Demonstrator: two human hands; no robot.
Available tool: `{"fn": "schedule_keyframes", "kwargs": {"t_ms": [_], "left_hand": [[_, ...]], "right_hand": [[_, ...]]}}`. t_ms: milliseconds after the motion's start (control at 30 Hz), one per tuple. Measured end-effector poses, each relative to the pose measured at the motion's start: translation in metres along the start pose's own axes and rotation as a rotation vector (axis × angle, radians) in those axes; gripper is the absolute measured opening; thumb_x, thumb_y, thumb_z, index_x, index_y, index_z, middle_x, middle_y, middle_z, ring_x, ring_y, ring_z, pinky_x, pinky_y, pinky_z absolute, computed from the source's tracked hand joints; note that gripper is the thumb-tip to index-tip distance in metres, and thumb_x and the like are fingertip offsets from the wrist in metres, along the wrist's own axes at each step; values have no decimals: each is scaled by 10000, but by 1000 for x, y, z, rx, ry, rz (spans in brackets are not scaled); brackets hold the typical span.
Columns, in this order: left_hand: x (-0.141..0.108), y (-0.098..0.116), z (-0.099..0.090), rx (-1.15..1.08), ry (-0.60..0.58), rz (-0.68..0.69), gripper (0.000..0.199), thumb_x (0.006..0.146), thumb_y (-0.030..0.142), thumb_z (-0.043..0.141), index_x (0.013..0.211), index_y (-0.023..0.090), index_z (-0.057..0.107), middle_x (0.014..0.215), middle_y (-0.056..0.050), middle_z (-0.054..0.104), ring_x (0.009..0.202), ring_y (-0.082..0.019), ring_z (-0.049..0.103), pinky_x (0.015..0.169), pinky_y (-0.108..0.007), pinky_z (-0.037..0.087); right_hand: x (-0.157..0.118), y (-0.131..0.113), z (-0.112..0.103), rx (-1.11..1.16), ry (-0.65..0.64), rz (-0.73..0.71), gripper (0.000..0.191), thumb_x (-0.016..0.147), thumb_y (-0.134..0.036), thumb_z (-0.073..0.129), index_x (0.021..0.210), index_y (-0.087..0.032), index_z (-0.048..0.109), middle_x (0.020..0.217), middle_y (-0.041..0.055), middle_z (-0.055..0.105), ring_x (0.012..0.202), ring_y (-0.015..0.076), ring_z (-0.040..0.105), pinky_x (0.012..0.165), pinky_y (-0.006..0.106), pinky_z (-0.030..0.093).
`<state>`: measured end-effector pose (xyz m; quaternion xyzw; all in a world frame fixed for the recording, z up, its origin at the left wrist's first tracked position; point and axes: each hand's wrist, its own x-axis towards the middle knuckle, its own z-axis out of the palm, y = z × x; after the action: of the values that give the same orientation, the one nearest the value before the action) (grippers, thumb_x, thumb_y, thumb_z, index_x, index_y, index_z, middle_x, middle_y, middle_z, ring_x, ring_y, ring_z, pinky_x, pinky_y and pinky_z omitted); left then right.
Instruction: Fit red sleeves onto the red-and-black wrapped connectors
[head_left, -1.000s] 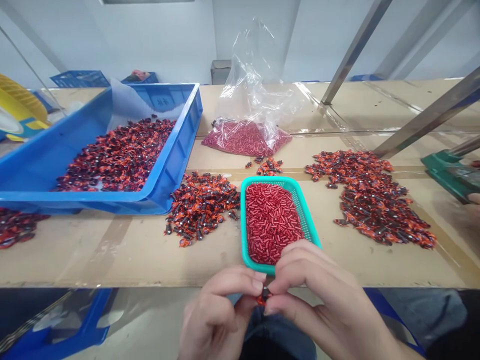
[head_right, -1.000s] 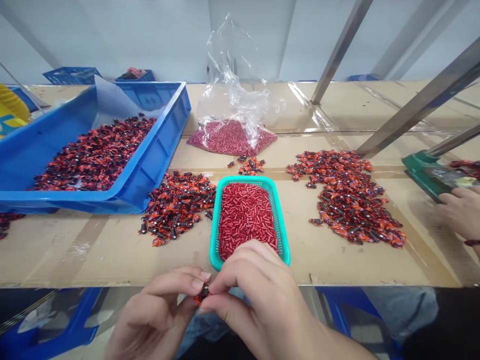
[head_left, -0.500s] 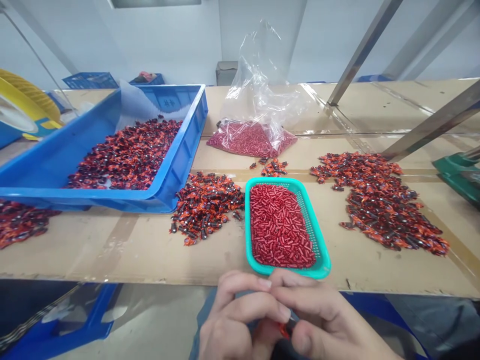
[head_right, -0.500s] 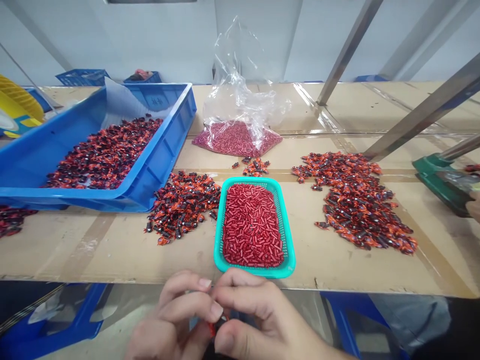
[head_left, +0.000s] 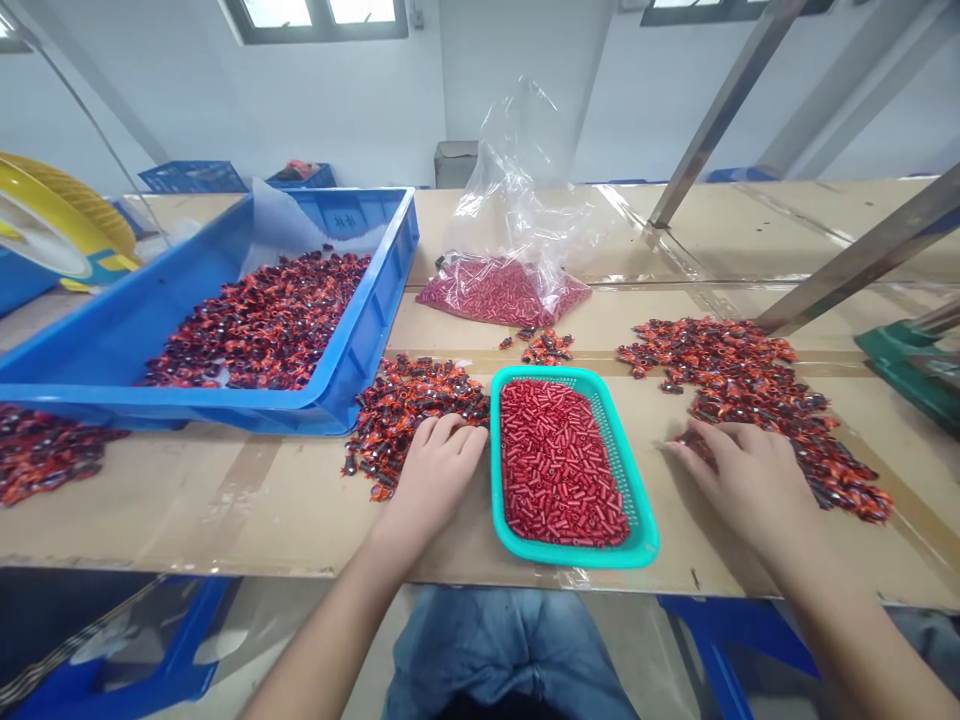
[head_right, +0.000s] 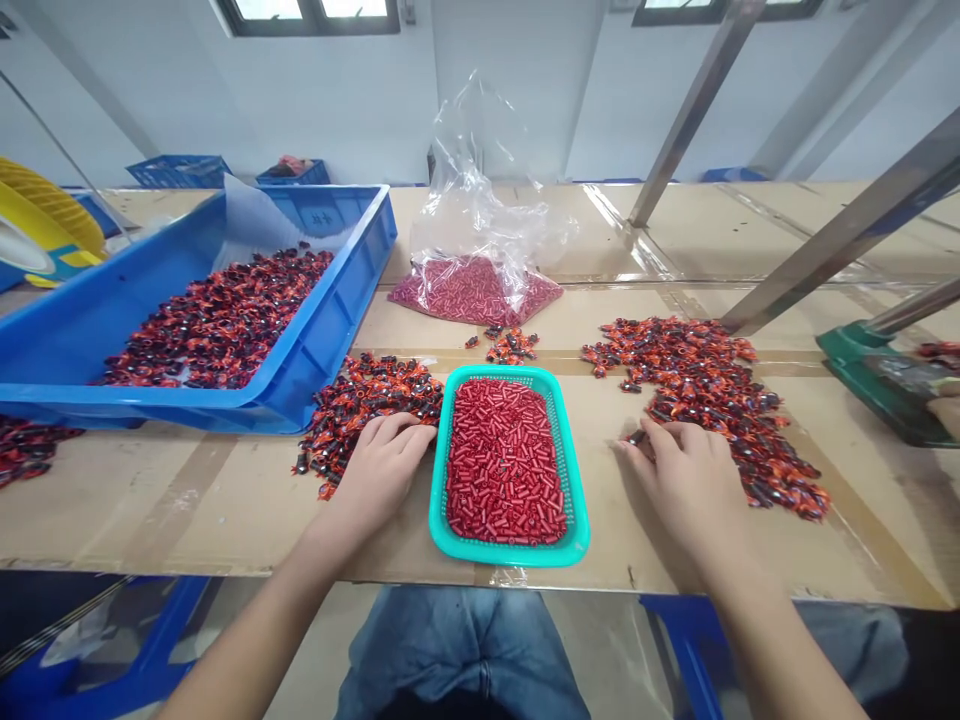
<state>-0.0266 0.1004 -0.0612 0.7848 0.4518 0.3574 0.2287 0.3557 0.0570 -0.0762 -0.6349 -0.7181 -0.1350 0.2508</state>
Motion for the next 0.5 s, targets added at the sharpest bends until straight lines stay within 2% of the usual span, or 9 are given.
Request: {"fn": "schedule_keyframes", "kwargs": {"t_ms": [67, 167, 233, 300, 367, 500], "left_hand": [[1, 1, 1, -40, 9, -17, 233, 868, 68, 640, 921, 263, 754, 935, -79, 778, 1030, -320, 649, 1059, -494, 405], [-4, 6, -3, -124, 77, -58, 211, 895, 123, 669, 1030, 261, 754, 1017, -80, 779, 1001, -294, 659, 1008, -464, 457], [-13, 15, -8, -198, 144, -99, 232, 944, 168, 657, 1149, 259, 715, 1077, -78, 770, 990, -260, 684, 949, -418, 512], [-25, 28, -12, -277, 193, -141, 235, 991, 206, 634, 1219, 259, 663, 1080, -68, 767, 976, -221, 717, 883, -356, 561], [-35, 44, -15, -482, 214, -219, 204, 994, 234, 669, 1197, 261, 668, 1051, -52, 777, 944, -187, 744, 825, -291, 591], [-46, 72, -19, -1107, 186, -422, 120, 883, 252, 837, 990, 237, 785, 972, -29, 773, 824, -146, 754, 755, -241, 630]], "right_hand": [[2, -12, -4, -16, 30, -3, 393, 1014, -495, 595, 1195, -177, 738, 961, 200, 695, 885, 358, 631, 772, 488, 476], [7, -50, -14, 96, 17, -76, 388, 1059, -436, 522, 1320, -182, 658, 1096, 175, 705, 1012, 344, 645, 874, 487, 505], [11, -77, -19, 233, -77, -200, 313, 1076, -342, 504, 1314, -207, 656, 1141, 137, 729, 1046, 293, 652, 904, 444, 513], [14, -100, -17, 265, -190, -308, 283, 1080, -280, 494, 1286, -224, 680, 1140, 112, 760, 1051, 272, 644, 899, 432, 491], [15, -115, -11, 197, -257, -348, 267, 1076, -258, 502, 1231, -231, 717, 1098, 99, 787, 1047, 282, 628, 900, 454, 443], [18, -122, 1, 161, -298, -353, 206, 1039, -181, 570, 973, -213, 762, 904, 66, 792, 961, 267, 624, 891, 458, 372]]}}
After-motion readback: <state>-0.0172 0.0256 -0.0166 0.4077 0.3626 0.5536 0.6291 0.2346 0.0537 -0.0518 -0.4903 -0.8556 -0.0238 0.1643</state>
